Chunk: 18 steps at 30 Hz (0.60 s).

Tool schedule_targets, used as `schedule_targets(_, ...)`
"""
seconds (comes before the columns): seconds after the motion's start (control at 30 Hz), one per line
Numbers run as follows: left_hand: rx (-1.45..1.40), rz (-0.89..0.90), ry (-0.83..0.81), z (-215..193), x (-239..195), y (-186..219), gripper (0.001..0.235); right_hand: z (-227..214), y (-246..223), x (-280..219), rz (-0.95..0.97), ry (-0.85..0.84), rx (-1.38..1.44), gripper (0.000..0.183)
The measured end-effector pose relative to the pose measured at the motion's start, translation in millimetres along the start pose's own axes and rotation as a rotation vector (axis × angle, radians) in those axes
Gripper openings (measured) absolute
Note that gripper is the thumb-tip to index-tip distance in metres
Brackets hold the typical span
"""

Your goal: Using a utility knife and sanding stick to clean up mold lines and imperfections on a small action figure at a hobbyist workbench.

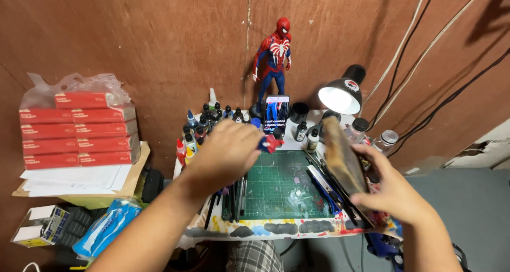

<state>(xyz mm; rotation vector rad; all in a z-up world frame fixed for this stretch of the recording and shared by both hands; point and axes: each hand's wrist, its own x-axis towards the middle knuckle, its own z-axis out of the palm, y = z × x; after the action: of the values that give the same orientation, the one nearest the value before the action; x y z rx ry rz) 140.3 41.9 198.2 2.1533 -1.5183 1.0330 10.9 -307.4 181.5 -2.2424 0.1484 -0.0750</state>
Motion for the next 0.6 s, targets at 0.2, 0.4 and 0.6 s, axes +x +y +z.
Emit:
schedule_targets(0.2,0.188,-0.155,-0.923,113,28,24,0.025,-2,104,-94,-0.159,0.068,0.040,0.128)
schedule_targets(0.4,0.250,-0.154,-1.071,184,37,22,0.025,39,313,-118,-0.352,-0.005,0.100,0.107)
schedule_targets(0.6,0.197,-0.149,-0.626,179,19,33,0.022,76,407,-74,0.420,-0.024,0.213,0.042)
